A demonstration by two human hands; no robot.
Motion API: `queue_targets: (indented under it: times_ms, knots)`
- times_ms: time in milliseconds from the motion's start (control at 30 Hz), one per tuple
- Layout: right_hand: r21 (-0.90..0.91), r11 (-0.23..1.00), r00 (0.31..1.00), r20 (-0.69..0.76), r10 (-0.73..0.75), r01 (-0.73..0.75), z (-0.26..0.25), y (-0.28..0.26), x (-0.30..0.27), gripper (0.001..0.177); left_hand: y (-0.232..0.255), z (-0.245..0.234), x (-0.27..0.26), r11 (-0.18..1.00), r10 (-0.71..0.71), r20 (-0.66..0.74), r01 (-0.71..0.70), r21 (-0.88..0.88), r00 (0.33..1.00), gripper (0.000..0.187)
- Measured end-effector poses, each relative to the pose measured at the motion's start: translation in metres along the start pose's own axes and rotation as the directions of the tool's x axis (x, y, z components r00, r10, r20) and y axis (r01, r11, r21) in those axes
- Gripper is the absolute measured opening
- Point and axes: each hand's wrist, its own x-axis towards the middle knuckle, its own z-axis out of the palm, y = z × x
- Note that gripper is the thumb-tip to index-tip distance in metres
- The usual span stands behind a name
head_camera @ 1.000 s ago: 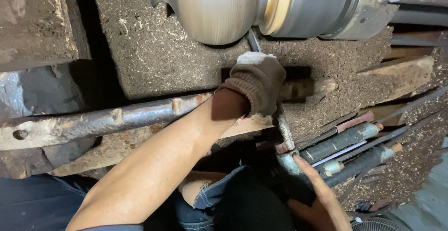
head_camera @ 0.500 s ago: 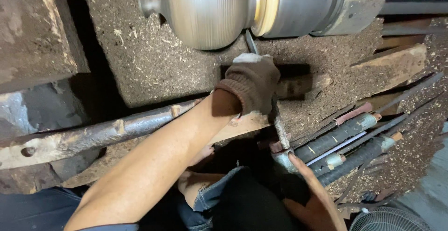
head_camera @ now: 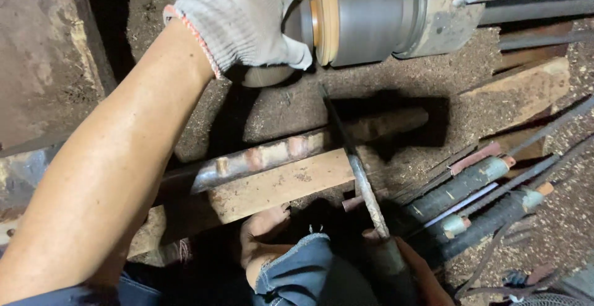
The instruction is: The person shapes a spinning wooden vessel on a lathe, holding a chisel against the rotating wood with both hands. They then stop the lathe, remove the vessel from the chuck, apply liquid from a squeeze bottle onto a spot on its surface, and work the tip area of the piece by hand.
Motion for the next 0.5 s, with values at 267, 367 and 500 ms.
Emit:
queue_targets:
  times_ms: [267,367,500]
  knots:
    - [-0.206,0.975,0.993,0.097,-0.070,0.088,-0.030,0.007,-0.001,0.038,-0.021,0.024,-0.020,0.997,-0.031,-0.023,0.029,-0.076,0.999,0.088]
    - [-0.270,0.951,0.984,0.129,-0.120,0.151,0.004,-0.032,-0.043,0.048,-0.031,0.037,-0.034,0.982,0.157,-0.251,-0.179,-0.066,0.955,0.089]
    - [-0.347,0.909,0.969,0.168,-0.183,0.232,0.068,-0.095,-0.119,0.063,0.000,0.039,-0.061,0.973,0.228,-0.433,-0.184,0.141,0.872,0.078]
